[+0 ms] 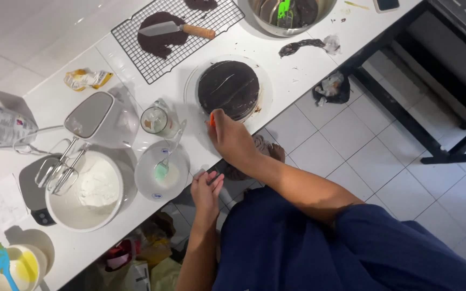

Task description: Applying and smoothing chocolate frosting onto the exterior of a round cake using a small spatula.

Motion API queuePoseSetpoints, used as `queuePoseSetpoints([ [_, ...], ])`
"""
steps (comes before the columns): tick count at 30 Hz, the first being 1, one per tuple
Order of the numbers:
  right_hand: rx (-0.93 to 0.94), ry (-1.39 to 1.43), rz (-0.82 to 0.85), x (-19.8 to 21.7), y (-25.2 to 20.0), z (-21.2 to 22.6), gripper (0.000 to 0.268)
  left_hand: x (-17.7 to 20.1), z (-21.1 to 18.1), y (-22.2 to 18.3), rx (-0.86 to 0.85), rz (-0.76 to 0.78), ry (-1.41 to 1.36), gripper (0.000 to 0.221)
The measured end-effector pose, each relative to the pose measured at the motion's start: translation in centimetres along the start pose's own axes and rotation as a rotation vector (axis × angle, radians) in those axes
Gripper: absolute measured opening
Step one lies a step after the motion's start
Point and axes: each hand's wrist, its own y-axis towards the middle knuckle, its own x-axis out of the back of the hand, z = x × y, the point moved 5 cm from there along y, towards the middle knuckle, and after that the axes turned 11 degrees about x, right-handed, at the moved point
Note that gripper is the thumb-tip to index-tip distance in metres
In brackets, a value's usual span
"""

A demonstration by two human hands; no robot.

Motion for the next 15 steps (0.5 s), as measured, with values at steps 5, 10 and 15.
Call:
queuePoseSetpoints([
  [5, -0.118, 0.339, -0.114, 3.2, -0.3, -2.8, 0.014, 0.6, 1.4, 0.3, -0.009, -0.067, 0.052, 0.039],
  [10, -0.232, 0.354, -0.249, 9.8, 0.2, -9.3, 0.017, -1.9, 1.2, -0.5, -0.037, -0.139, 0.089, 0.032],
  [15, -0.188, 0.512, -0.221, 16.6, 4.3, -17.4, 0.006, -6.3, 0.8, -0.8, -0.060, -0.207, 0.092, 0.026],
])
